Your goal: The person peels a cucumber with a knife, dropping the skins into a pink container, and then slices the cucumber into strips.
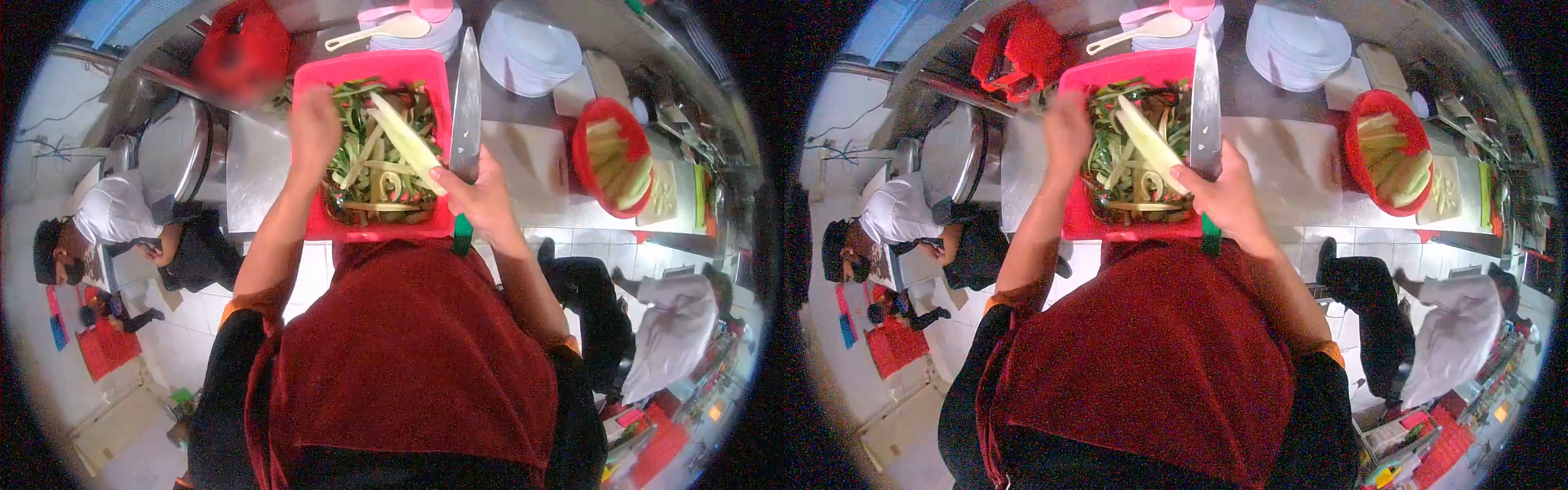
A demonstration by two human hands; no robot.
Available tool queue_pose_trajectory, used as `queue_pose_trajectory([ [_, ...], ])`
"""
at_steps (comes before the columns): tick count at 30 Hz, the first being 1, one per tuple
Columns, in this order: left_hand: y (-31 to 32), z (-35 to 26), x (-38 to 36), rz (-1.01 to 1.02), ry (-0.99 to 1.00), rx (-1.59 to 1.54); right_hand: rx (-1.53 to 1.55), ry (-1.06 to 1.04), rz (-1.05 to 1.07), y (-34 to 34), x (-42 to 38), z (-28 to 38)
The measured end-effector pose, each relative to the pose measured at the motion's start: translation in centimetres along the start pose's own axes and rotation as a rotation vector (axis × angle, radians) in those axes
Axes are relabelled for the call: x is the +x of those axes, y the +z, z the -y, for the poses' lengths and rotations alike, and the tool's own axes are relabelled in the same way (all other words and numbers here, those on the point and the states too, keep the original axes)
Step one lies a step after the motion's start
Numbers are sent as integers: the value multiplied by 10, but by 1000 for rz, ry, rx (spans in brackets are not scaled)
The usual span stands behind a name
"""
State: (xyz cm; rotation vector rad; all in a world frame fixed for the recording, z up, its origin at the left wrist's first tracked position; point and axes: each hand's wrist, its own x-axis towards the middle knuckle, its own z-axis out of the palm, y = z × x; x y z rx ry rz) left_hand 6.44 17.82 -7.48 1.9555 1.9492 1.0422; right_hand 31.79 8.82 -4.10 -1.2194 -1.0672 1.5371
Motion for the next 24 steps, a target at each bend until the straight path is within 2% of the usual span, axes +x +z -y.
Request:
queue_pose_trajectory([
  [1, 16, 26, -13, 459, -42, 238, 5, 9, -35, -1, 2, -2],
  [2, 45, 95, -36, 769, 257, 268, 11, 16, -71, -3, 5, -4],
  [3, 20, 51, -44, 1175, 159, 504, 9, 17, -75, -4, 5, -7],
  [4, 7, 19, -41, 1177, 164, 501, 7, 17, -83, -6, 6, -11],
  [6, -5, -17, -35, 869, -219, 429, 9, 21, -101, -8, 9, -17],
  [7, -1, -12, -40, 623, -72, 172, -7, 24, -100, -8, 9, -20],
  [8, -1, -16, -45, 625, -73, 167, -26, 19, -97, -6, 10, -22],
  [10, -1, -42, -60, 685, -390, -829, -14, 17, -81, -3, 12, -28],
  [12, 4, -70, -69, 708, -468, -768, 3, 15, -55, 2, 11, -27],
  [13, 12, -75, -75, 573, -330, -793, -12, 13, -28, 5, 7, -22],
  [14, 14, -76, -78, 565, -329, -793, -28, 7, -3, 7, 6, -19],
  [17, 23, -68, -84, 325, -260, -880, -10, -13, -20, -11, 20, -19],
  [18, 17, -71, -84, 325, -262, -884, -8, 16, -35, -17, 22, -17],
  [20, 0, -81, -80, 533, -336, -971, 64, -43, -38, -6, 23, -2],
  [22, 1, -82, -82, 577, -329, -945, 87, -107, -65, 7, 27, 1],
  [24, 6, -80, -85, 575, -71, -803, 113, -111, -58, 14, 31, 1],
])
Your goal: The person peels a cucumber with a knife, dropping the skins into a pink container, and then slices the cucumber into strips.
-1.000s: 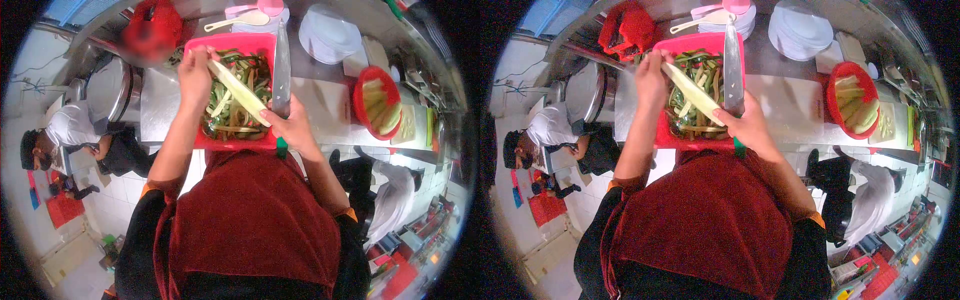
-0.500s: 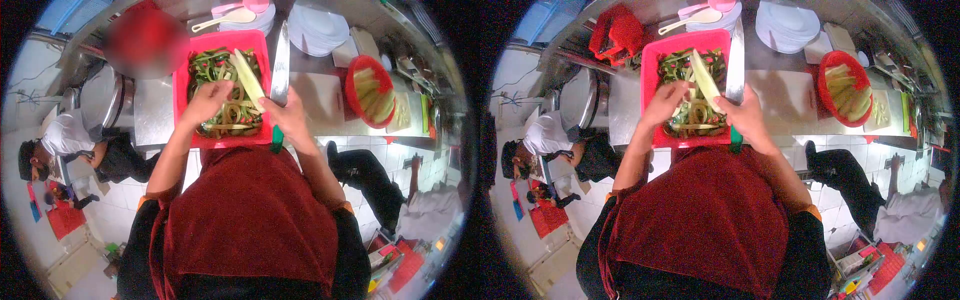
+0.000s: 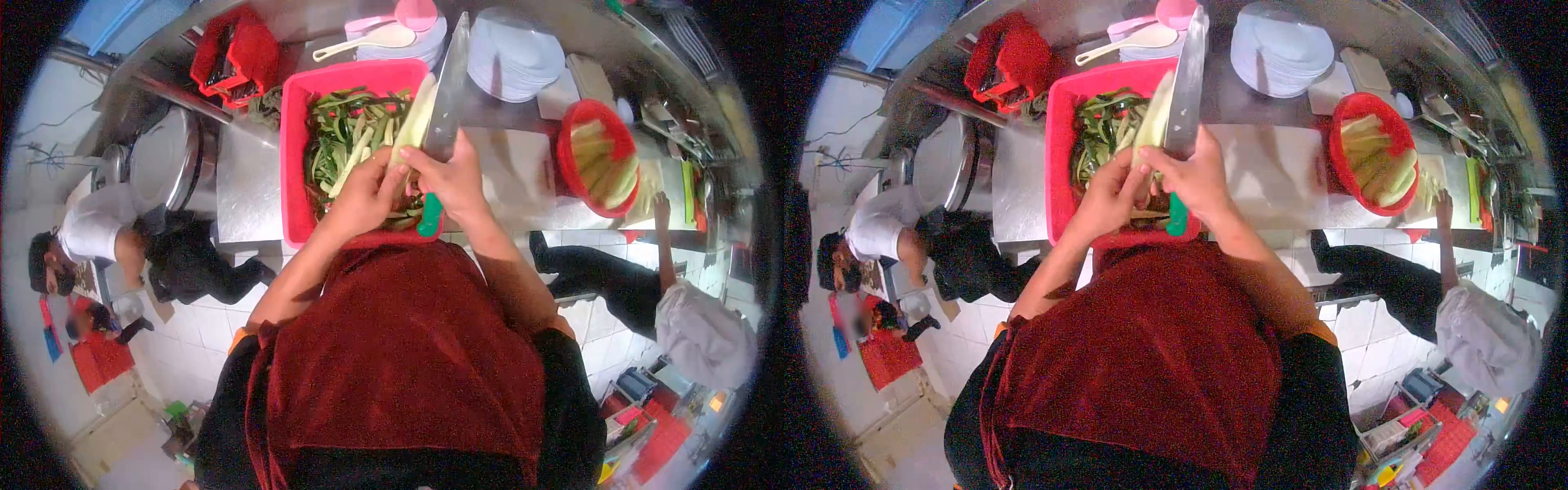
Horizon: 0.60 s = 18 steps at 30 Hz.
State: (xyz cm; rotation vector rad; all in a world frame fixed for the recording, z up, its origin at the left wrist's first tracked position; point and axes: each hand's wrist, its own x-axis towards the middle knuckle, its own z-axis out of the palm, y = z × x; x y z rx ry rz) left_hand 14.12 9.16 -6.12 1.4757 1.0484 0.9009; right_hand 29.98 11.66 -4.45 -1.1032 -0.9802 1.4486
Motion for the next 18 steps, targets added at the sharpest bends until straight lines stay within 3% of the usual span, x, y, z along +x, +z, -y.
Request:
queue_pose_trajectory([
  [8, -16, 16, -12, 66, -148, -19, 137, -45, -57, -13, -4, 21],
  [10, -17, 19, -13, 43, -99, -53, 254, -47, -47, -21, -4, 28],
  [13, -34, 27, -11, -77, -157, 519, 249, -79, -66, -25, -6, 35],
  [16, -46, 20, -5, -205, -143, 661, 245, -99, -83, -25, -10, 37],
  [18, -48, 18, 3, -191, -261, 602, 255, -94, -79, -25, -11, 36],
])
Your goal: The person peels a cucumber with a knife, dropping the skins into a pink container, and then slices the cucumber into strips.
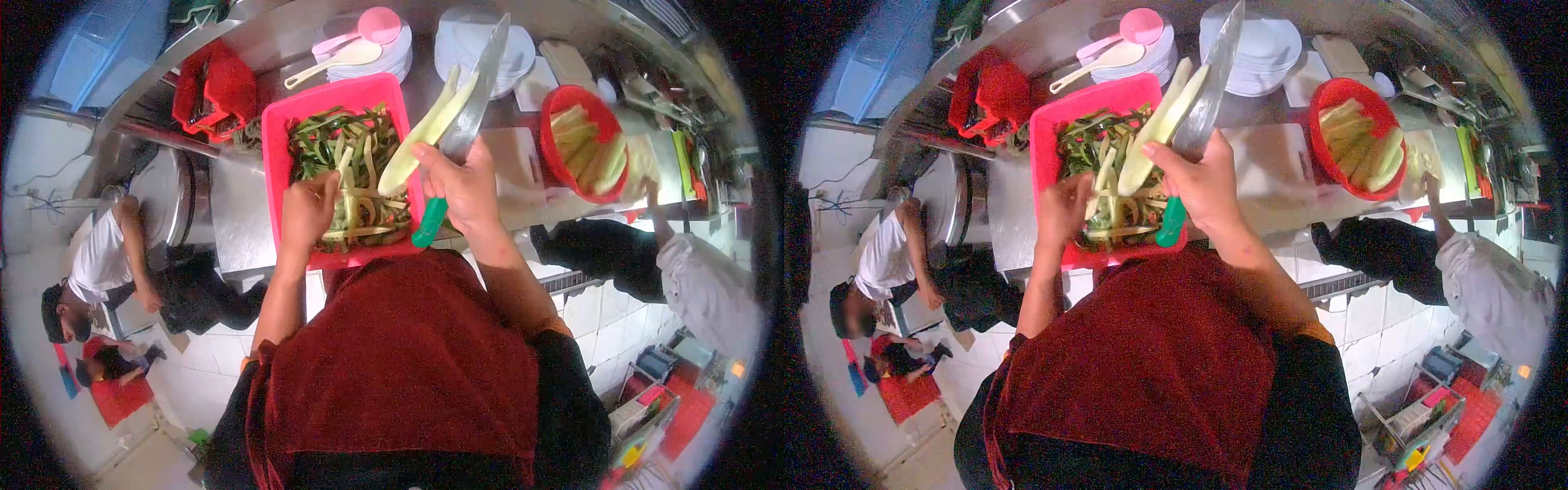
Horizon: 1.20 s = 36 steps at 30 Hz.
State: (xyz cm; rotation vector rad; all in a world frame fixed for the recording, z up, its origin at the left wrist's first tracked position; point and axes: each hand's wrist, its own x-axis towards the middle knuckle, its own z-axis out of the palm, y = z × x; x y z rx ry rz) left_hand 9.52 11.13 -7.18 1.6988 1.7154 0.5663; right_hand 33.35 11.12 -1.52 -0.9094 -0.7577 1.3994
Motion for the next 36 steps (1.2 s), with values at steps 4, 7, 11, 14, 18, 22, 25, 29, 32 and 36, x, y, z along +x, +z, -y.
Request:
queue_pose_trajectory([
  [4, 1, -11, 7, -173, 212, -321, 4, 15, 4, 3, -4, -4],
  [7, 2, -46, -1, -11, 171, -573, -3, 72, 13, 8, -7, -4],
  [11, 13, -64, -1, 147, 157, -706, -59, 86, -17, 9, -9, -7],
  [14, 16, -76, -1, 283, 142, -686, -43, 115, -3, 2, -13, -12],
  [18, 22, -81, -1, 404, 81, -839, -109, 79, 11, -10, -13, -20],
  [22, 40, -78, 6, 443, 115, -677, -263, 97, -23, -27, -18, -17],
  [25, 72, -93, 36, 539, 74, -359, -716, -355, -196, -97, -11, -54],
  [29, 177, -74, 114, 675, 354, -31, -1307, -61, -338, -200, -34, -56],
  [32, 244, -52, 145, 802, 313, 33, -1581, -78, -267, -255, -61, -109],
  [36, 275, -42, 142, 939, 103, 160, -1441, 302, -297, -240, -81, -122],
])
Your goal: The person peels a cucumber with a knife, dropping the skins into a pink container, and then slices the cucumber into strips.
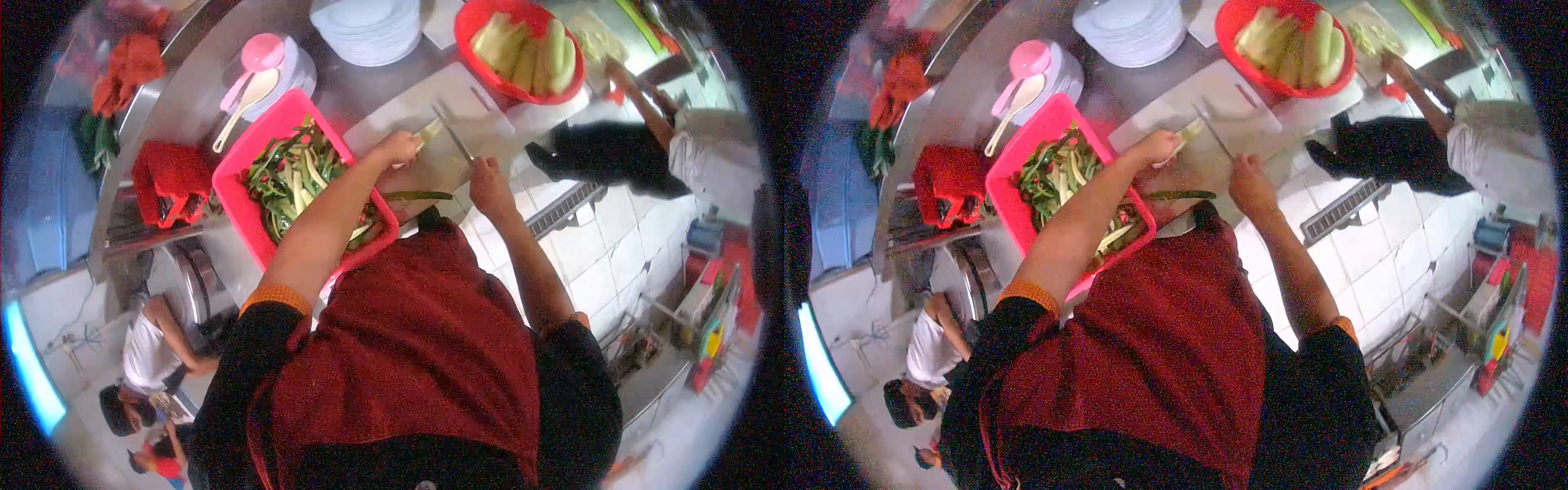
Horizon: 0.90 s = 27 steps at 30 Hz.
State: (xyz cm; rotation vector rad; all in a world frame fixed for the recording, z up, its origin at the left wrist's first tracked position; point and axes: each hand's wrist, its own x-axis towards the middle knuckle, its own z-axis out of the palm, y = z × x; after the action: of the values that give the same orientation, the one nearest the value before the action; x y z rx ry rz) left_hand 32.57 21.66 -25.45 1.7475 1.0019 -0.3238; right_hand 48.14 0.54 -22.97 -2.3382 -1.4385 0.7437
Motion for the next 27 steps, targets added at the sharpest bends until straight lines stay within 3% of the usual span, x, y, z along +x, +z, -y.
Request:
queue_pose_trajectory([
  [1, 1, 9, 9, 20, -1, 10, -92, -252, -194, 37, 6, -27],
  [3, 4, 27, 29, 64, 192, 496, -125, -239, -146, 75, 12, -47],
  [4, 9, 22, 24, 77, 191, 493, -161, -249, -101, 84, 11, -49],
  [6, 6, 9, 18, 11, -148, 85, 30, -126, -117, 33, -6, -4],
  [9, 3, 10, 19, 8, -59, 222, 15, -45, -43, 27, -12, 1],
  [13, 7, 15, 27, -3, -116, 174, -25, -25, -22, 17, -17, 4],
  [16, 6, 16, 26, 2, -4, 266, -28, -23, 3, 20, -8, 10],
  [18, 7, 8, 18, 14, -201, 180, -14, -38, 14, 34, 7, -3],
  [20, -7, -6, -6, 39, -178, 159, -258, -486, -30, 62, 35, -43],
  [21, -18, -13, -22, 62, -156, 137, -260, -490, -40, 48, 35, -41],
  [23, -41, -37, -68, -39, -37, -81, 638, -76, 221, 2, 22, -22],
  [24, -48, -42, -88, -62, 12, -248, 641, -80, 228, -9, 23, -13],
  [25, -55, -47, -107, -88, 64, -413, 676, -31, 89, -17, 26, -4],
  [26, -59, -53, -125, -97, 59, -416, 708, 15, -49, -20, 29, 2],
  [27, -63, -60, -141, -143, 135, -476, 708, 3, -44, -19, 39, 6],
])
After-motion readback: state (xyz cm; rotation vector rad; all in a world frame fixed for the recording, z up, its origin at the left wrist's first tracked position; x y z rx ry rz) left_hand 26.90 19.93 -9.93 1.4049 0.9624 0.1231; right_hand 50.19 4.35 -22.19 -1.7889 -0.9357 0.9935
